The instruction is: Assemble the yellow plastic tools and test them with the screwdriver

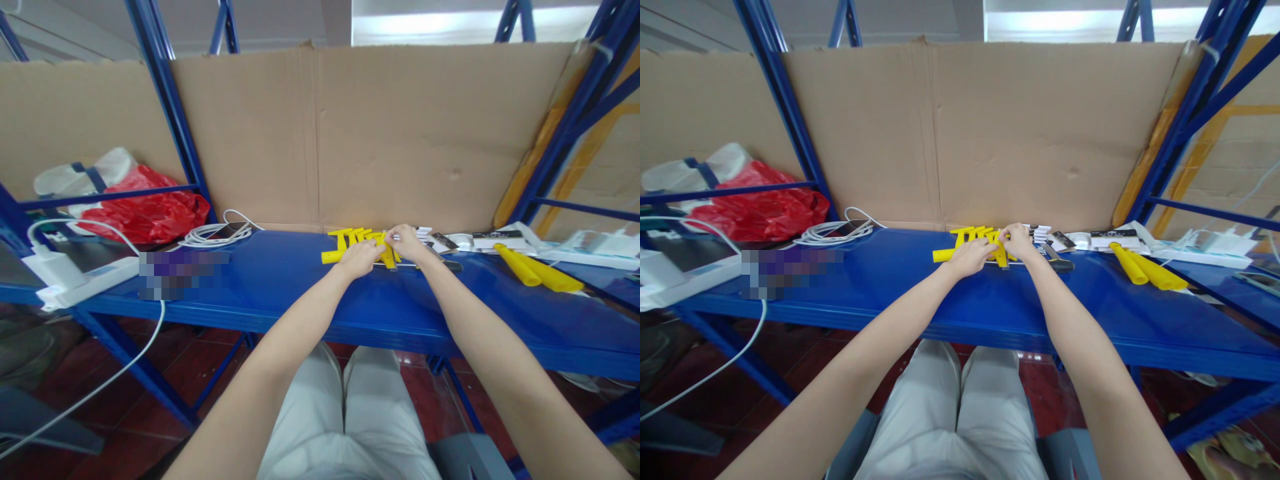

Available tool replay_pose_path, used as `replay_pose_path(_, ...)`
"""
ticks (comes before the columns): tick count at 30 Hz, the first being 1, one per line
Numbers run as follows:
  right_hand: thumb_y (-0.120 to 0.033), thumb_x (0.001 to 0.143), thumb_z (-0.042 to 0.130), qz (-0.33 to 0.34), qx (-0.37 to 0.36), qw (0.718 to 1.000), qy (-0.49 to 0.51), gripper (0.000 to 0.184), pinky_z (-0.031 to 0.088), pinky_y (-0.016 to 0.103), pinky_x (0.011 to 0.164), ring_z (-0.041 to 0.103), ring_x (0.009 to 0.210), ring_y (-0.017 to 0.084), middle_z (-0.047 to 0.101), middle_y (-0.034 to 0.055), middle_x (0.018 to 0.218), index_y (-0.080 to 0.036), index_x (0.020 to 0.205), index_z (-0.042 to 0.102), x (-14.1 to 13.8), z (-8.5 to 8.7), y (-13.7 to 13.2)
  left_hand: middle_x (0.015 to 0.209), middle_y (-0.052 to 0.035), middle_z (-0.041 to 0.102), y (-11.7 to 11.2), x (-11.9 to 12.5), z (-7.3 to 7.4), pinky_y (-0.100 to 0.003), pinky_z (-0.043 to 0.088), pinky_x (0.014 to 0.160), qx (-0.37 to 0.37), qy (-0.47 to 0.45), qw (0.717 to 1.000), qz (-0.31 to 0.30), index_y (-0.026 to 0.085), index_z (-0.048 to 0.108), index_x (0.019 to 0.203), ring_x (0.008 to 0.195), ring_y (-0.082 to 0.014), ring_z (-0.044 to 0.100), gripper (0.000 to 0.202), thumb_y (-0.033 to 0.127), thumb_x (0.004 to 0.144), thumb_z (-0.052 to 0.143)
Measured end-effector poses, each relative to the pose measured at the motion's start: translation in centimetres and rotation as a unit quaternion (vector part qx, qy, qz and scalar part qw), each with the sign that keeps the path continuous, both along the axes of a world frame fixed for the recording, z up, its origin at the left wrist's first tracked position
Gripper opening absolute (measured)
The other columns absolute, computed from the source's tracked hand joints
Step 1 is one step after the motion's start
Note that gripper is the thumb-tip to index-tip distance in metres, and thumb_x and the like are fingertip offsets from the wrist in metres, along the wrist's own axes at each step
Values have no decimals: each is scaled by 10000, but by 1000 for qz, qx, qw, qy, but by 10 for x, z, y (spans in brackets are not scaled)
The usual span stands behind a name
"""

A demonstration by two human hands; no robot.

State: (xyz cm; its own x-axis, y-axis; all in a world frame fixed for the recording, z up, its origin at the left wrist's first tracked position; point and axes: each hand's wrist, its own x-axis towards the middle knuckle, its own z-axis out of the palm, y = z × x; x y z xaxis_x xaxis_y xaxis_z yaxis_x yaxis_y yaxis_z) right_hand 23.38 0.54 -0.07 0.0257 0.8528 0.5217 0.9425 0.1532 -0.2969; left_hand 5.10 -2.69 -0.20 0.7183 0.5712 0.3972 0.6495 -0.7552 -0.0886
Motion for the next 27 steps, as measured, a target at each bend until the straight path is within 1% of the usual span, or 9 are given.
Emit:
replay_pose_path(4,-298,845,527,-6,1,1000,22,187,392,462,993,511,1172,298,635,110,1093,-224,883,695,-1,-1,-1,1188,-133,640,-1,0,1,-395,470,960,2,6,1000,1,217,598,1229,1166,-263,591,368,121,940,391)
replay_pose_path(8,-290,802,561,-3,33,997,68,137,402,478,983,511,1170,309,627,112,1091,-226,880,654,-1,-5,3,1187,-132,641,-1,1,0,-390,468,959,4,-1,1000,0,215,595,1237,1172,-259,588,369,127,942,391)
replay_pose_path(12,-244,759,576,-5,60,986,156,248,413,417,996,542,1147,266,631,116,1138,-190,995,633,-4,-4,4,1197,-117,641,2,2,-2,-368,470,958,-5,-31,999,10,212,596,1245,1160,-251,592,345,173,952,418)
replay_pose_path(14,-240,759,582,8,35,977,212,230,430,373,978,572,1110,242,658,103,1112,-178,972,640,-8,0,-2,1208,-112,641,4,1,-3,-371,472,961,-9,-45,999,19,207,595,1246,1155,-249,594,338,185,954,425)
replay_pose_path(16,-254,766,597,44,-34,961,271,153,464,336,910,616,1016,225,696,82,1015,-176,884,654,-12,4,-10,1233,-107,636,7,0,-4,-372,467,975,-10,-62,998,25,207,579,1265,1166,-242,590,347,180,955,427)
replay_pose_path(18,-263,770,618,80,-114,936,323,101,486,304,823,641,892,203,713,69,896,-171,784,657,-16,9,-20,1259,-98,630,10,-1,-5,-369,460,992,-12,-75,997,29,214,562,1286,1185,-232,583,358,176,955,429)
replay_pose_path(20,-274,763,657,88,-157,917,355,126,485,281,770,639,810,183,709,64,809,-168,697,643,-20,13,-28,1275,-91,626,11,-2,-5,-363,453,1006,-15,-76,996,33,217,557,1291,1203,-225,576,358,178,957,431)
replay_pose_path(23,-277,736,721,66,-166,908,379,217,474,259,742,624,766,163,690,59,731,-166,596,597,-24,17,-34,1319,-95,609,11,-3,-4,-356,441,1025,-23,-70,996,40,204,551,1294,1234,-223,561,353,189,963,428)
replay_pose_path(27,-274,734,745,55,-160,903,395,260,470,252,710,623,764,166,681,71,706,-163,569,578,-28,20,-36,1412,-130,546,7,-2,-3,-364,432,1035,-35,-72,996,51,166,461,1389,1274,-235,536,424,209,968,428)
